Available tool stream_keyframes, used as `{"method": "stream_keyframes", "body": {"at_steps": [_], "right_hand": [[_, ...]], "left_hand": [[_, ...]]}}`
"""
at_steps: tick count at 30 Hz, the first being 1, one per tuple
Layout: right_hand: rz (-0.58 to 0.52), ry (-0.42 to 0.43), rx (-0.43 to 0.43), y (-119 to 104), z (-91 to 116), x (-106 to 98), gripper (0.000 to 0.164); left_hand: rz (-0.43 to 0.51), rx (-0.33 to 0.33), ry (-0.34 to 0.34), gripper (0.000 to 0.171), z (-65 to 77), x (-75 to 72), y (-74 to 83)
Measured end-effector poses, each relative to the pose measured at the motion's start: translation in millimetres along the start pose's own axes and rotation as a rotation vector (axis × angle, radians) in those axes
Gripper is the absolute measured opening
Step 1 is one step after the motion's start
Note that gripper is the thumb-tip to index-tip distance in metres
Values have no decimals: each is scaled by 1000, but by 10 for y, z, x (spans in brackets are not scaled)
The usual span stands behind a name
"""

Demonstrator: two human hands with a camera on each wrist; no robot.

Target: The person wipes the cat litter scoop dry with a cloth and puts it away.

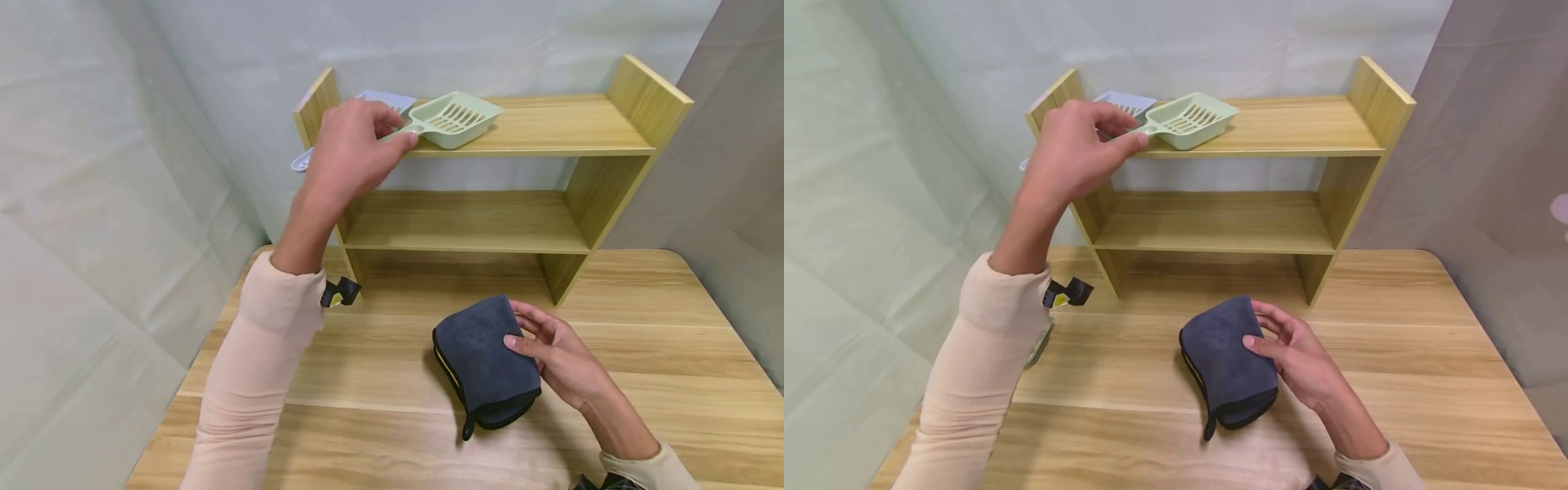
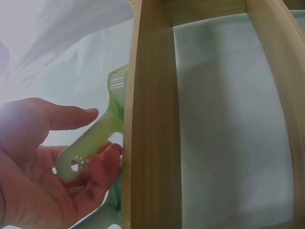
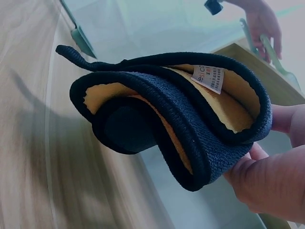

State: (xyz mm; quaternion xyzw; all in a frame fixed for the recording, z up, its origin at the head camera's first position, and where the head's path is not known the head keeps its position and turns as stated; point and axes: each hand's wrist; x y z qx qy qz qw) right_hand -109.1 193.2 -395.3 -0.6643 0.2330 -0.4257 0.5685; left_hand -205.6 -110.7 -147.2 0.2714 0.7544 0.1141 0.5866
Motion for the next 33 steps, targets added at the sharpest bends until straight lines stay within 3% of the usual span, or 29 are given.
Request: {"method": "stream_keyframes", "body": {"at_steps": [8, 14, 21, 27, 33], "right_hand": [[7, -10, -2, -17, -19, -13, 51], [9, -12, -6, -28, -23, -18, 51], [19, -10, -7, -42, -23, -30, 51], [14, -16, -5, -59, -14, -56, 50], [-36, -27, 5, -79, 17, -84, 53]], "left_hand": [[-13, -21, 4, 47, 94, -31, 24], [-11, -2, 17, 55, 178, -95, 84], [51, 42, 115, 48, 463, -281, 105], [108, 70, 221, 45, 812, -407, -72], [59, 86, 278, 43, 1196, -398, -447]]}}
Point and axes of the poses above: each hand's wrist, its own z-axis away from the middle knuckle, its own x-axis out of the palm, y = z × x, and after that the axes turned 5 degrees about -y, right-handed
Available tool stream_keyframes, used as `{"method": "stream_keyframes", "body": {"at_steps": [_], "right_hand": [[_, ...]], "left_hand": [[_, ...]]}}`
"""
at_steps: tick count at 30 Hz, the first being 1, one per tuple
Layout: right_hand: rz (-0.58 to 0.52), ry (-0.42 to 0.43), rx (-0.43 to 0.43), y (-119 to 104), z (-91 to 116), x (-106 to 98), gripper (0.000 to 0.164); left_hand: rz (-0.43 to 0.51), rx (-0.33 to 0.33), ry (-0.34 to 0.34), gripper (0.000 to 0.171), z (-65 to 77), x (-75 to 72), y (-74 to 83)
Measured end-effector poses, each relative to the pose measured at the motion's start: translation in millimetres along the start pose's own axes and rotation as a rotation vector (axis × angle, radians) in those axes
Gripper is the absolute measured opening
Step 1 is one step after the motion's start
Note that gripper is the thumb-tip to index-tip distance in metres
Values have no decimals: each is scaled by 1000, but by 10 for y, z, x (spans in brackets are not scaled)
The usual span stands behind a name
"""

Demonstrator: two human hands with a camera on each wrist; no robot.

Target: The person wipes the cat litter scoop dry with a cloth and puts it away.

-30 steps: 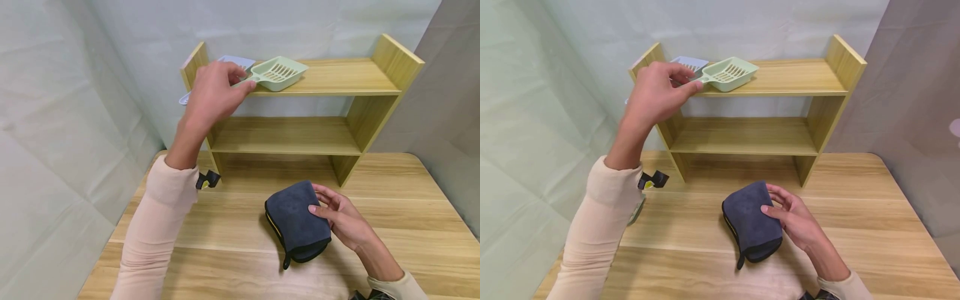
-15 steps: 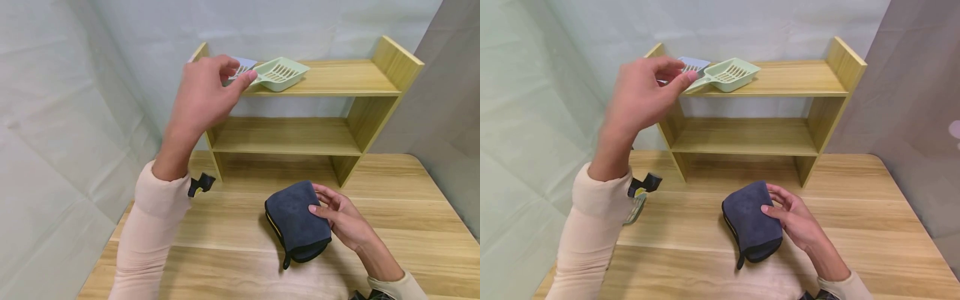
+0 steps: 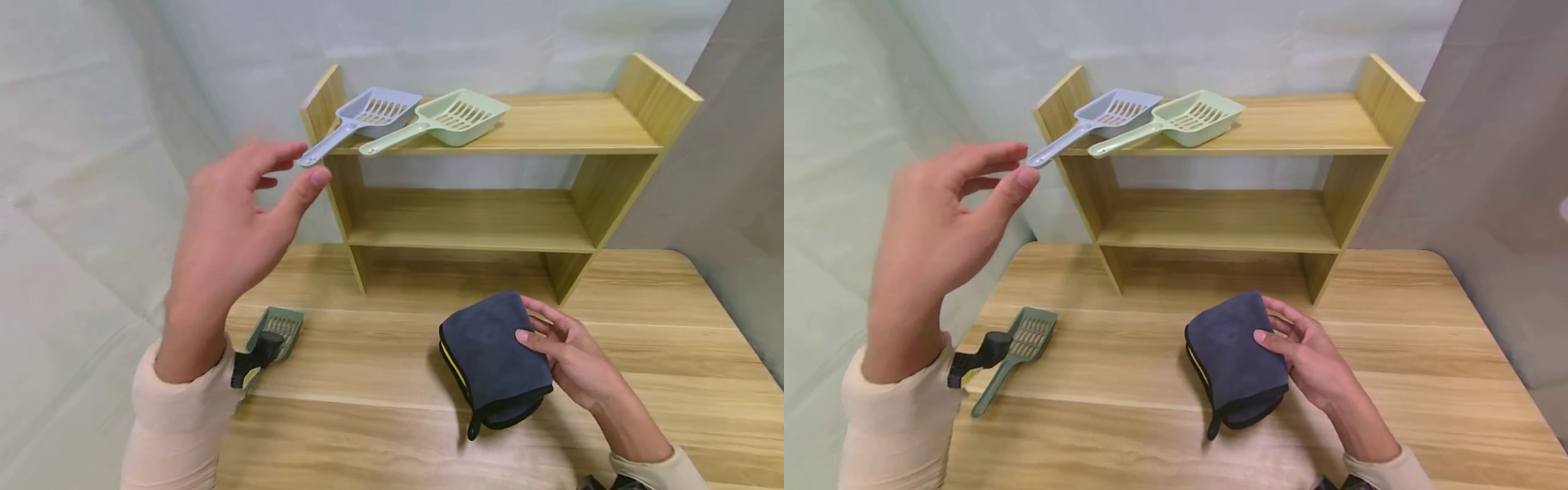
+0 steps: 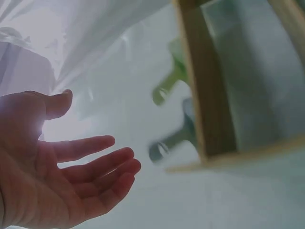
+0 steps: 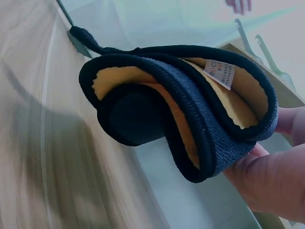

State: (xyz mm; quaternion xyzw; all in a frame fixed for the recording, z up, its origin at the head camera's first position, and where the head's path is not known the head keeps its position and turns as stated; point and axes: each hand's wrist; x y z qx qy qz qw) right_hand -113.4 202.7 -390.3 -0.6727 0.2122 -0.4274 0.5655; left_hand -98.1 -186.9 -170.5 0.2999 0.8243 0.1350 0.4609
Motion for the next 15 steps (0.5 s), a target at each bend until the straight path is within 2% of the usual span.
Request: {"method": "stream_keyframes", "body": {"at_steps": [3, 11, 15], "right_hand": [[-38, -11, -2, -4, 7, -22, 54], [-57, -13, 26, -14, 3, -67, 55], [-55, -24, 21, -14, -11, -84, 58]], "left_hand": [[-38, -19, -26, 45, 200, -22, -248], [-123, -177, -170, 52, 814, 35, -1125], [-149, -249, -210, 54, 1179, 68, -1506]]}}
Point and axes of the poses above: each hand's wrist, its own z-axis away from the middle knuckle, its own x-axis out of the palm, y = z × x, and after that the axes turned 5 degrees about -y, right-handed
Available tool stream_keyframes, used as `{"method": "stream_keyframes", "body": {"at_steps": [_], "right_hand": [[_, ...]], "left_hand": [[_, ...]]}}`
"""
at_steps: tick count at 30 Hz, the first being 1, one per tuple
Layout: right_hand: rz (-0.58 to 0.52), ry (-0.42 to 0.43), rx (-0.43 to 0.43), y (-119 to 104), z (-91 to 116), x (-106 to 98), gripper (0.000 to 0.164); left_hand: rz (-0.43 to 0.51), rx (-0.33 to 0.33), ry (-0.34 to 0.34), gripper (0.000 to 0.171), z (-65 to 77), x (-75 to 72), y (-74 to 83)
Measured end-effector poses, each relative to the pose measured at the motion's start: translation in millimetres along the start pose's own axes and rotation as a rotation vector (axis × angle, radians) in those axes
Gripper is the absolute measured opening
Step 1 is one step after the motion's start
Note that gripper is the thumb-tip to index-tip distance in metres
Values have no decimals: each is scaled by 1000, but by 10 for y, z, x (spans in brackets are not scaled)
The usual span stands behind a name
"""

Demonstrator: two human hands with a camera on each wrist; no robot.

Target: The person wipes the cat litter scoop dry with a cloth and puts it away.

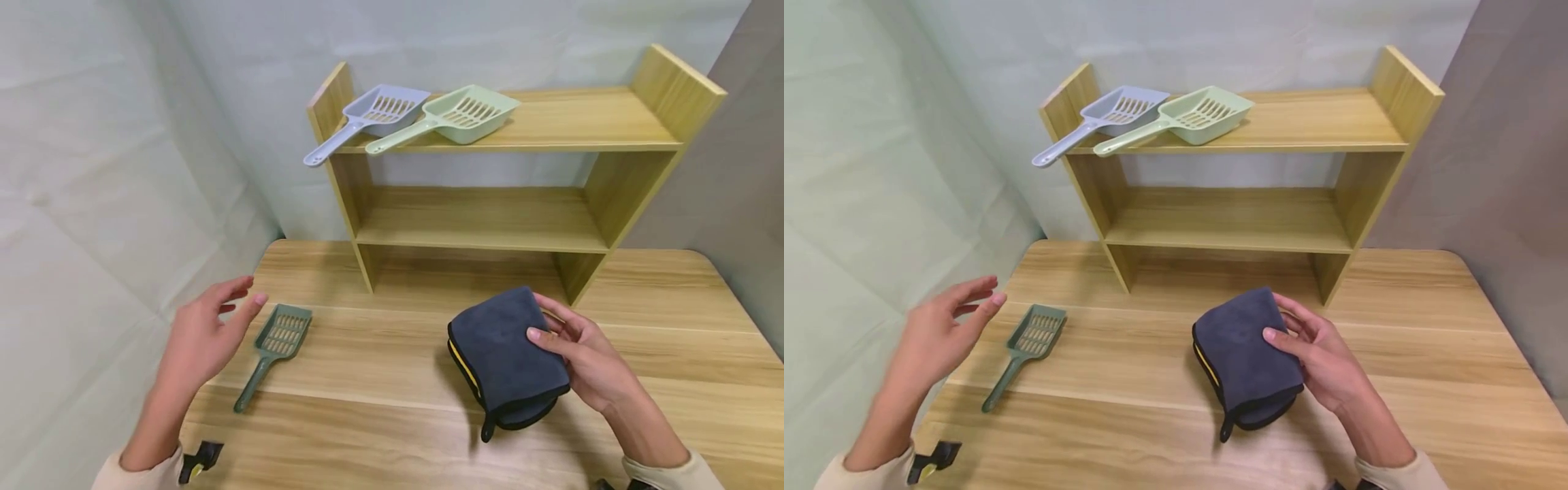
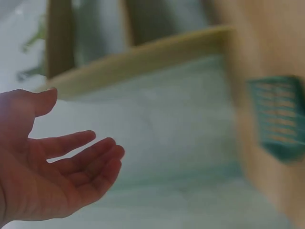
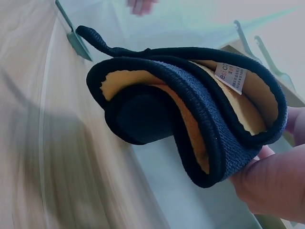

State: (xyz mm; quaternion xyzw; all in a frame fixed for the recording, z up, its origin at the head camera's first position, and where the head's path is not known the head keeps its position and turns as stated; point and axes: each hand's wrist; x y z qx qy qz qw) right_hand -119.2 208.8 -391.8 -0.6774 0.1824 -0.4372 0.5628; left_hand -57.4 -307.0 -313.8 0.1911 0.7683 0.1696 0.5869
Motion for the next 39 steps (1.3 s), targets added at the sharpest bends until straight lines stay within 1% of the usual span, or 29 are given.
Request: {"method": "stream_keyframes", "body": {"at_steps": [3, 7, 12, 15, 17, 21, 26, 32, 39], "right_hand": [[2, -2, -6, -15, 2, -8, 58], [0, 1, -7, -30, -4, -8, 59], [-3, 9, -1, -31, 4, -2, 59], [-1, 12, -1, -25, 12, 2, 59], [-1, 12, -1, -20, 16, 5, 59], [1, 10, 0, -10, 19, 12, 58], [5, 9, -2, 3, 14, 24, 58], [15, 18, -2, 10, 0, 37, 59], [22, 18, 2, 18, 4, 47, 58]], "left_hand": [[-8, -39, -15, 53, 170, 125, -274], [-3, -93, -61, 55, 349, 274, -541], [12, -165, -147, 62, 505, 440, -747], [21, -193, -202, 66, 574, 523, -834], [29, -209, -240, 69, 607, 567, -874], [37, -240, -285, 74, 645, 646, -911], [26, -272, -316, 75, 662, 723, -940], [-9, -276, -310, 75, 669, 758, -947], [-25, -271, -296, 70, 662, 788, -969]]}}
Point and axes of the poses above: each hand's wrist, its own z-axis away from the middle knuckle, its own x-axis out of the palm, y = z × x, and after that the axes turned 5 degrees about -y, right-handed
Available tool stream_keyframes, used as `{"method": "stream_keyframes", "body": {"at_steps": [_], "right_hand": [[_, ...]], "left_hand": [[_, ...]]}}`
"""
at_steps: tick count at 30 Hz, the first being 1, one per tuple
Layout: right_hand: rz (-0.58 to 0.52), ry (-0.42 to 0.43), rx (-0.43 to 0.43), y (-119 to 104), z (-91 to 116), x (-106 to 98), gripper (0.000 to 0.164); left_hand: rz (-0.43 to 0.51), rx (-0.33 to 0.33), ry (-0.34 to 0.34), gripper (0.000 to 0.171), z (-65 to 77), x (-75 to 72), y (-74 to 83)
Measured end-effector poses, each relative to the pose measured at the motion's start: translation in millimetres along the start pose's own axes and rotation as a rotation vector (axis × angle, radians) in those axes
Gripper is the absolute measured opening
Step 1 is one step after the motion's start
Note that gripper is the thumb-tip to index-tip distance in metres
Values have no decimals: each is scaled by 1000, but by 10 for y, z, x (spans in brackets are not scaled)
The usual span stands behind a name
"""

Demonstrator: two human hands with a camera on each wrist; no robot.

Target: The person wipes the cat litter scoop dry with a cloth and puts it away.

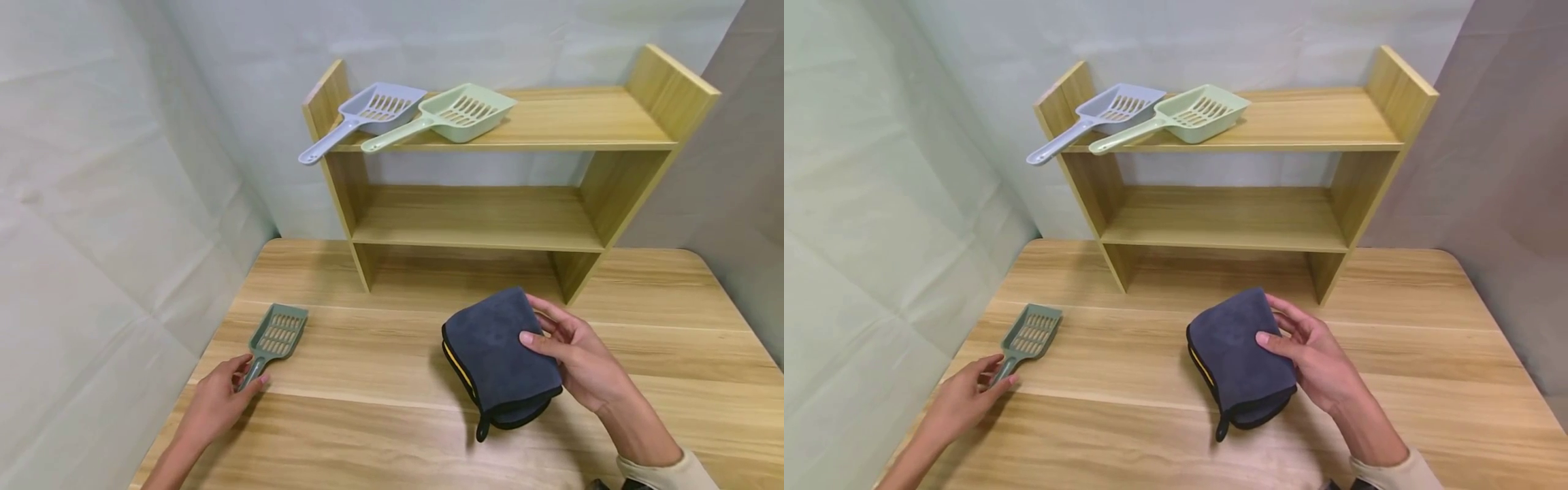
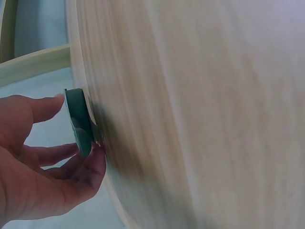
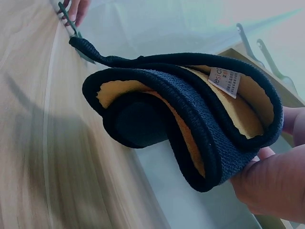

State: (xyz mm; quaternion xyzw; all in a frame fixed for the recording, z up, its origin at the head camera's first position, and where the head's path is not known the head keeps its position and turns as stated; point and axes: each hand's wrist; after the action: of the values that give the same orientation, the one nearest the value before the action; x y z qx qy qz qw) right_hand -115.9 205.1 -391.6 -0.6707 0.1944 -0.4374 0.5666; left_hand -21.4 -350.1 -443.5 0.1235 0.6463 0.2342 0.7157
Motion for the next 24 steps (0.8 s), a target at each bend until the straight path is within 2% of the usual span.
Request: {"method": "stream_keyframes", "body": {"at_steps": [10, 24], "right_hand": [[12, 5, -1, 6, 2, 2, 58], [14, -3, -14, 10, 24, -18, 58]], "left_hand": [[7, -13, -1, 48, -25, 21, -7], [3, -18, -17, 46, -34, -28, 2]]}}
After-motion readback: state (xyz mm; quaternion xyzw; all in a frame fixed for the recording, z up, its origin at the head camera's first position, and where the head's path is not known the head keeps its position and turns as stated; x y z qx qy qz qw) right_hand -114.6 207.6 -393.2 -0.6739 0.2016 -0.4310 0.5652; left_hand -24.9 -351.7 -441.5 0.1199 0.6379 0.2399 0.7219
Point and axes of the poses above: each hand's wrist, its own z-axis away from the middle knuckle, its own x-axis out of the palm, y = z × x, and after that the axes turned 5 degrees about -y, right-handed
